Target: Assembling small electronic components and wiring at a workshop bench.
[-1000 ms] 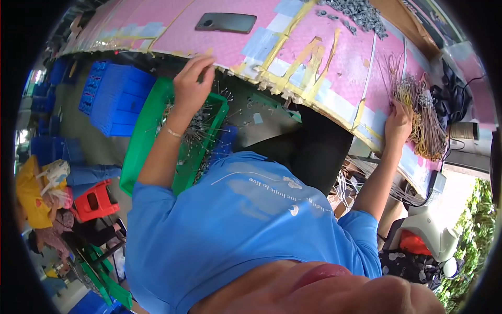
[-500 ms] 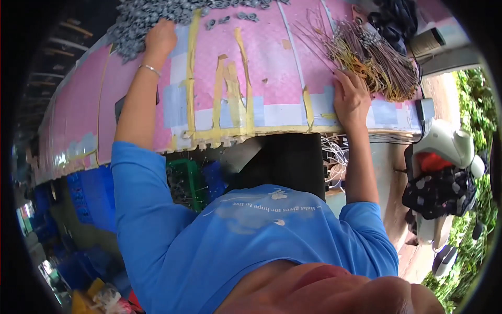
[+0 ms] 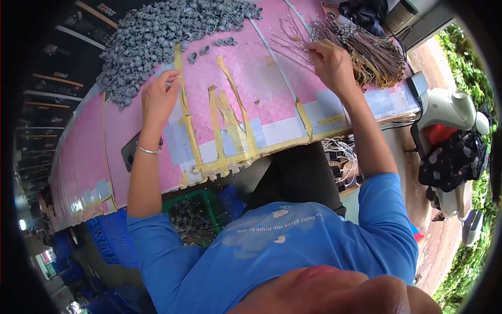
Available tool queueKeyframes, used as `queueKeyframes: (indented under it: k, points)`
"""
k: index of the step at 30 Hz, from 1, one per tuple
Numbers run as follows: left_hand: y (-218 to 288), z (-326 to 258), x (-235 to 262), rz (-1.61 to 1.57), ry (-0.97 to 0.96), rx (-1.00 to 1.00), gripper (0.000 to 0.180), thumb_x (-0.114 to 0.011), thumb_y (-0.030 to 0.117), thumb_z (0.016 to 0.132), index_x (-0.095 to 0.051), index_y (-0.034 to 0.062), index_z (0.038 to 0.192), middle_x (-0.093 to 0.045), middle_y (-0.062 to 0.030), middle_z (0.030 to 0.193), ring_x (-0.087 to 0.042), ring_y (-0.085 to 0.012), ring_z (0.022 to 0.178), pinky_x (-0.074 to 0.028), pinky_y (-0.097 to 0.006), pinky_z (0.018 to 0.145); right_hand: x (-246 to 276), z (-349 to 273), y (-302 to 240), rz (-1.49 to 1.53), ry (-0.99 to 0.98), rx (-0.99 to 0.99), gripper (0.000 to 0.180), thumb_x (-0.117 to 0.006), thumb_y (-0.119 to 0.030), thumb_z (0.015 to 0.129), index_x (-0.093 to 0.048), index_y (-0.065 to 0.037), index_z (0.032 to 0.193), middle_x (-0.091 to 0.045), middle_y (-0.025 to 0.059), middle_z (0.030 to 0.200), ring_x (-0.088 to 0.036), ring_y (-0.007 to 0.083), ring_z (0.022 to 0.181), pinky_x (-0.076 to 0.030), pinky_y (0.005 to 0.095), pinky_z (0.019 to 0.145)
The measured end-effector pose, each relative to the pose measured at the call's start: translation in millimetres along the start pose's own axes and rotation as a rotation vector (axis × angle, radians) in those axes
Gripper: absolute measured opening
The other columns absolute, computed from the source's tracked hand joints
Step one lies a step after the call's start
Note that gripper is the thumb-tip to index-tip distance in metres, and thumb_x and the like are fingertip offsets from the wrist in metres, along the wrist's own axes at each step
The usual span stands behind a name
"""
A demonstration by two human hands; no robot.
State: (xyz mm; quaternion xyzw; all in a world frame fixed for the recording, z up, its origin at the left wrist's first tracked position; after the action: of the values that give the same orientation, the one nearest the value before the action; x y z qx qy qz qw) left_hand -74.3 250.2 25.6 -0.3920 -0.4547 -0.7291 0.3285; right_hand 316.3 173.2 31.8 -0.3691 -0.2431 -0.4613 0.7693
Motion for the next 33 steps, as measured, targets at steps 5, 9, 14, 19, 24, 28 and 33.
queueKeyframes:
  k: [5,9,14,19,24,28,33]
  points:
    - [42.0,-71.5,-5.4,-0.813,-0.067,0.214,0.022,-0.059,0.014,0.094,-0.064,0.0015,0.112,-0.069,-0.0082,0.093,-0.067,-0.015,0.066,-0.052,-0.026,0.055,-74.5,66.0,37.0,-0.33,-0.338,-0.153,0.019,-0.06,-0.02,0.08,-0.073,-0.011,0.091,-0.07,0.0179,0.089,-0.068,0.0352,0.086,-0.054,0.0441,0.076]
    - [50.6,-129.0,-2.4,-1.291,-0.026,0.468,0.023,-0.06,0.014,0.096,-0.062,-0.0014,0.113,-0.067,-0.0083,0.097,-0.069,-0.0175,0.073,-0.054,-0.024,0.06,-93.9,63.9,48.1,-0.392,-0.241,-0.163,0.018,-0.058,-0.021,0.081,-0.07,-0.012,0.091,-0.068,0.0185,0.091,-0.067,0.038,0.086,-0.054,0.0461,0.077]
    - [58.4,-165.0,-10.6,-1.447,-0.044,0.463,0.025,-0.068,0.011,0.09,-0.063,-0.0002,0.112,-0.068,-0.008,0.097,-0.069,-0.0174,0.076,-0.056,-0.025,0.063,-40.4,56.7,48.3,-0.223,-0.008,-0.137,0.018,-0.057,-0.021,0.091,-0.067,-0.009,0.099,-0.068,0.0186,0.092,-0.066,0.0375,0.089,-0.052,0.0453,0.078]
    - [61.2,-180.4,-17.3,-1.478,-0.089,0.486,0.028,-0.071,0.01,0.087,-0.063,-0.0004,0.111,-0.068,-0.0073,0.092,-0.069,-0.0165,0.072,-0.056,-0.025,0.061,-7.5,34.8,11.9,-0.132,0.11,-0.06,0.018,-0.063,-0.013,0.086,-0.067,-0.004,0.1,-0.07,0.0163,0.086,-0.069,0.0309,0.08,-0.053,0.0382,0.072]
    - [73.5,-186.0,-29.2,-1.462,-0.19,0.435,0.03,-0.07,0.01,0.088,-0.062,-0.0007,0.115,-0.068,-0.0103,0.096,-0.069,-0.0171,0.073,-0.056,-0.025,0.062,20.2,-20.3,4.5,0.372,-0.045,-0.396,0.026,-0.068,-0.008,0.085,-0.066,0.003,0.109,-0.071,0.0079,0.082,-0.068,0.012,0.072,-0.055,0.0251,0.064]
    - [95.3,-191.7,-33.6,-1.51,-0.253,0.447,0.033,-0.073,0.01,0.086,-0.061,-0.0037,0.114,-0.067,-0.0083,0.088,-0.069,-0.0172,0.071,-0.055,-0.024,0.059,24.5,-65.2,-9.4,0.702,0.138,-0.541,0.023,-0.067,-0.005,0.088,-0.066,0.003,0.109,-0.069,0.0066,0.085,-0.068,0.0119,0.069,-0.055,0.0223,0.061]
    - [113.6,-199.0,-44.3,-1.486,-0.351,0.369,0.036,-0.071,0.009,0.087,-0.058,-0.0043,0.118,-0.067,-0.0094,0.087,-0.069,-0.0175,0.069,-0.054,-0.024,0.058,6.2,-97.4,-81.4,0.709,0.004,-0.504,0.027,-0.066,-0.003,0.088,-0.064,-0.001,0.115,-0.066,0.0037,0.09,-0.068,0.0111,0.068,-0.052,0.0213,0.056]
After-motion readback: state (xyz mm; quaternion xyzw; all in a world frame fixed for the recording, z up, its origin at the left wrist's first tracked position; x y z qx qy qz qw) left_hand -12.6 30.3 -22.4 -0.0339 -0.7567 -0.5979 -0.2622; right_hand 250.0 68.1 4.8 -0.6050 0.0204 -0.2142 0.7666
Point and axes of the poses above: each hand's wrist, its own z-axis towards the middle knuckle, its own x-axis out of the back of the hand, y = z × x, the point moved 4 cm from there along z, towards the middle knuckle
